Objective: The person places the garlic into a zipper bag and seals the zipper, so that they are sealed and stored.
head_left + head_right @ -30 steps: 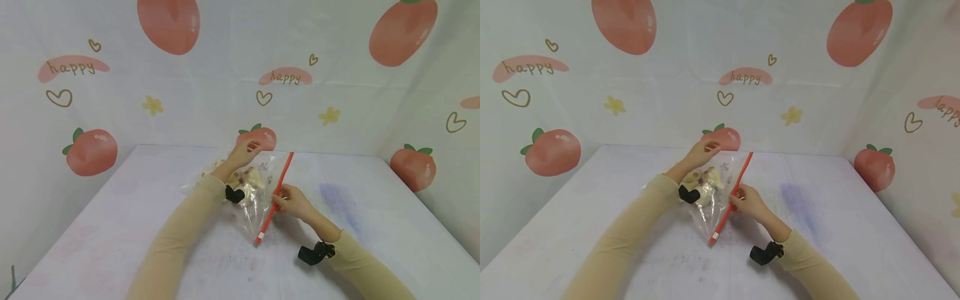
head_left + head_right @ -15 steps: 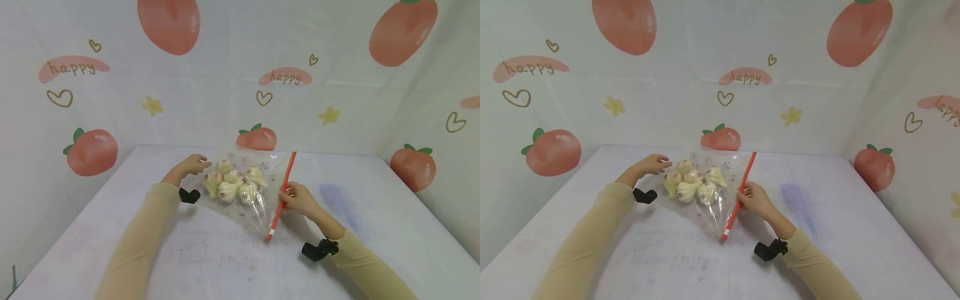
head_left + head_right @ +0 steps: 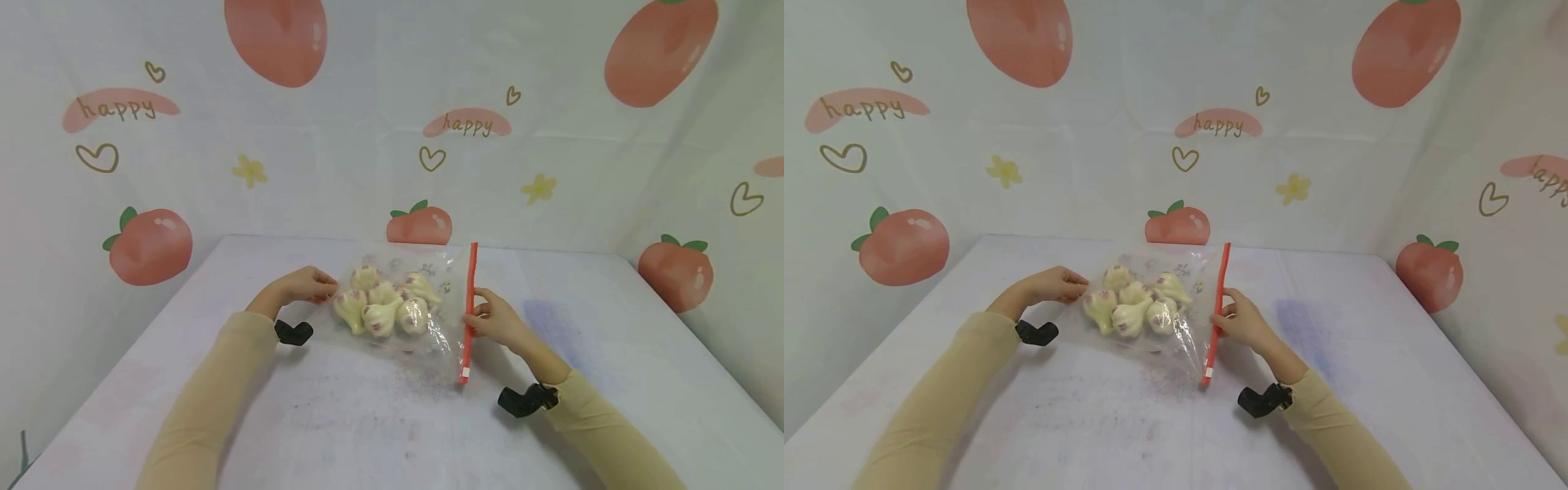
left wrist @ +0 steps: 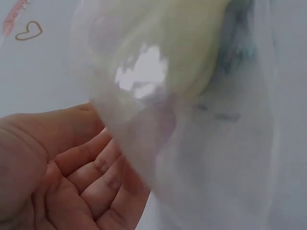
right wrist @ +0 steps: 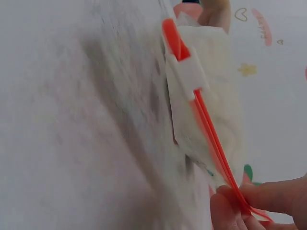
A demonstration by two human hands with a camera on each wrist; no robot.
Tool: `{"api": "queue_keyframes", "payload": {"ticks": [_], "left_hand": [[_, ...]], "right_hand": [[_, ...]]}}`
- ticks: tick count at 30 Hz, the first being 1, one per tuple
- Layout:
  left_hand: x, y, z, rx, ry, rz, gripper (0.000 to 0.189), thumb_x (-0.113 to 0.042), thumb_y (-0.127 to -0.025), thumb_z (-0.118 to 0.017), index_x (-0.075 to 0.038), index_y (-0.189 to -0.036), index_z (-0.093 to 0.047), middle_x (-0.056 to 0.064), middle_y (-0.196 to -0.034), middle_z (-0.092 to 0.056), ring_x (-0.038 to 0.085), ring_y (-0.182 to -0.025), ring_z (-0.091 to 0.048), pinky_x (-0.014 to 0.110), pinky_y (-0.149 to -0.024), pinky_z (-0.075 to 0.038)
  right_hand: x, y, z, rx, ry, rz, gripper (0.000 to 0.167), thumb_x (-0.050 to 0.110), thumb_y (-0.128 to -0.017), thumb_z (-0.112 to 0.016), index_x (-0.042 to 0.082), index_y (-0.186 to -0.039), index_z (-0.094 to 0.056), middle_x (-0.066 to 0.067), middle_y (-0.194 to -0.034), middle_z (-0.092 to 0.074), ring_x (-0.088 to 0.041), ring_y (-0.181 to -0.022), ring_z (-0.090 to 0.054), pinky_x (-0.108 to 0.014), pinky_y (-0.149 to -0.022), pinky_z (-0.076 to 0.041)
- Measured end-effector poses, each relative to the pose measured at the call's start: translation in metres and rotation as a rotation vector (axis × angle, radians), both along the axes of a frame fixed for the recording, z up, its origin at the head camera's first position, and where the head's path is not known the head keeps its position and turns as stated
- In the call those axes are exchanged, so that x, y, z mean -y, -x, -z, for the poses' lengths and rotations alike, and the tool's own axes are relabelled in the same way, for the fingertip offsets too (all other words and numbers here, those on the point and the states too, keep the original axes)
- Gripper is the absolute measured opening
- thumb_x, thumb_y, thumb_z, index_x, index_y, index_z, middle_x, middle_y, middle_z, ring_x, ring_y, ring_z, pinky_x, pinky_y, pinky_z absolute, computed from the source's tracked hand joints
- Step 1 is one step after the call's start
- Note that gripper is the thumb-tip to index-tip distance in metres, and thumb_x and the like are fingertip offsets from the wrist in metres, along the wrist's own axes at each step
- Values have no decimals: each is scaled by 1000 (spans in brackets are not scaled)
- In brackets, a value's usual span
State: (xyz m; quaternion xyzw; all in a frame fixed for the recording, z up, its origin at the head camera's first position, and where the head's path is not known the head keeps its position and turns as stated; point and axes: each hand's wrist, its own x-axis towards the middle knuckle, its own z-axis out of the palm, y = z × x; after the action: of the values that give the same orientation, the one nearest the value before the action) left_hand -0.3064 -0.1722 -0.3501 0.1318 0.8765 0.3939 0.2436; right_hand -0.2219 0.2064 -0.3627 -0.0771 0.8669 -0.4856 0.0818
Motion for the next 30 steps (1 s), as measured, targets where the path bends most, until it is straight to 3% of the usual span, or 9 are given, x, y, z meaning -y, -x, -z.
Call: {"api": "queue_keyframes", "payload": {"ticks": [2,8,17,30], "left_hand": [[-1,-3,1,29,-20,0,46,-22,-95,-52,8,-129,-49,-6,-71,-50,6,-71,-48,21,-74,-46],[-4,-14,5,69,-57,-5,44,-24,-94,-54,7,-125,-54,-3,-83,-57,7,-78,-54,23,-77,-51],[-8,-28,12,76,-109,-40,32,-19,-94,-56,7,-112,-61,-1,-82,-59,5,-72,-59,22,-73,-53],[-6,-37,19,124,-187,-81,26,-19,-94,-56,5,-103,-63,-2,-73,-64,3,-63,-62,19,-65,-53]], "right_hand": [[-4,2,0,-8,-8,13,69,6,-88,-62,-2,-144,-22,-18,-88,-63,-10,-70,-63,-34,-68,-57],[-16,6,-2,-23,6,-2,79,4,-87,-62,7,-148,-12,-22,-91,-63,-15,-76,-65,-36,-70,-57],[-31,12,-3,3,-5,-36,61,8,-88,-63,-2,-140,-34,-23,-96,-61,-10,-73,-61,-33,-72,-57],[-42,16,0,41,-57,-11,59,12,-89,-62,2,-141,-37,-19,-100,-60,-9,-74,-62,-32,-74,-57]]}}
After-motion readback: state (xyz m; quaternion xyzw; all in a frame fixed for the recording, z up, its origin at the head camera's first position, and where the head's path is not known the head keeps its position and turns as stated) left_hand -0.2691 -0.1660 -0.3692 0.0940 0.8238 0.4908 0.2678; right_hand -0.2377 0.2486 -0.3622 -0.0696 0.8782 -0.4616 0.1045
